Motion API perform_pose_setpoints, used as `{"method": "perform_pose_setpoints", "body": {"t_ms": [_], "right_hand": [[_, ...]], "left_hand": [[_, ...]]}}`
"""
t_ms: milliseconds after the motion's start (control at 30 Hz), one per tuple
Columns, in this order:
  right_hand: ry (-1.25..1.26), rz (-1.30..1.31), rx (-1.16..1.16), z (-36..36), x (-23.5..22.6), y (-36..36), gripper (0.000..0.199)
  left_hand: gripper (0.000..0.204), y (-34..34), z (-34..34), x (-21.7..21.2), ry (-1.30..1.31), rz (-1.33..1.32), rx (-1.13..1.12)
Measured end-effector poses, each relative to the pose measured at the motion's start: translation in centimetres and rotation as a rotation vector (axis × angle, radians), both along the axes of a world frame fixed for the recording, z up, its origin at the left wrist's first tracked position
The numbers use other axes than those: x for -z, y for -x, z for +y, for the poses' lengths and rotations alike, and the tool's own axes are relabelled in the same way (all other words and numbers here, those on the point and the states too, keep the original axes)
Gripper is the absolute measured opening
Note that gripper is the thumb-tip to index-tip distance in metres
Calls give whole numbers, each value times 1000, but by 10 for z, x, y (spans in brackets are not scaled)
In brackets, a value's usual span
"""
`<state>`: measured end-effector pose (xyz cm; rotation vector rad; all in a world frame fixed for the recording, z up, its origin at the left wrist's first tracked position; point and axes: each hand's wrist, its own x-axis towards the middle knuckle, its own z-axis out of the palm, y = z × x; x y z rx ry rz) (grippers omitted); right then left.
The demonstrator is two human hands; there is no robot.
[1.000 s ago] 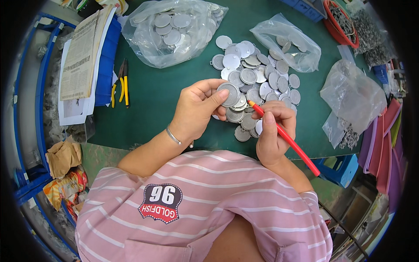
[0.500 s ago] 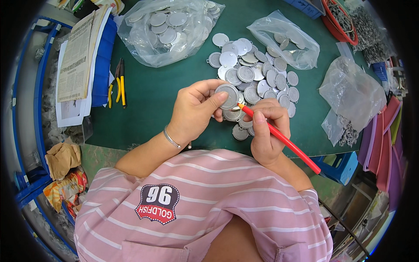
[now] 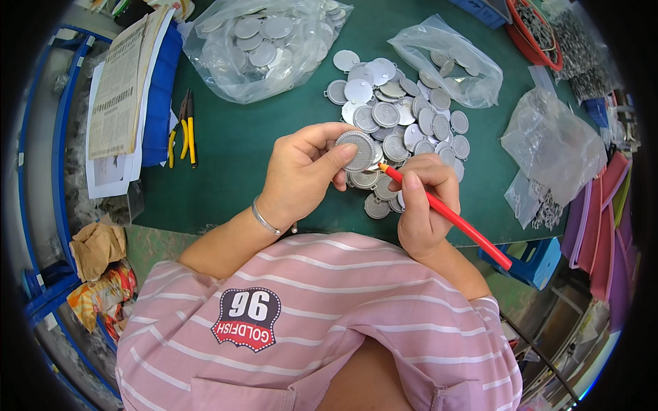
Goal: The person picks up metal discs one by one and marks them with a red marker around the perimeter before placing them back into the pile.
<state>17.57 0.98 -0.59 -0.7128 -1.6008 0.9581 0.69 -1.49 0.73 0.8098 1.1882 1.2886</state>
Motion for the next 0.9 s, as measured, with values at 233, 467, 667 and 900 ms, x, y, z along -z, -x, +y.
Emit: {"method": "perform_pose_setpoints", "body": {"t_ms": [233, 467, 667, 900], "right_hand": [[-69, 14, -13, 5, -1, 6, 5], [30, -33, 2, 5, 1, 1, 4], [133, 3, 4, 4, -1, 2, 6], [222, -184, -1, 6, -4, 6, 11]], "left_hand": [[22, 1, -3, -1, -1, 81, 52], [20, 0, -4, -2, 9, 75, 35], [19, 2, -3, -4, 27, -33, 31], [21, 8, 1, -5, 268, -342, 163]]}}
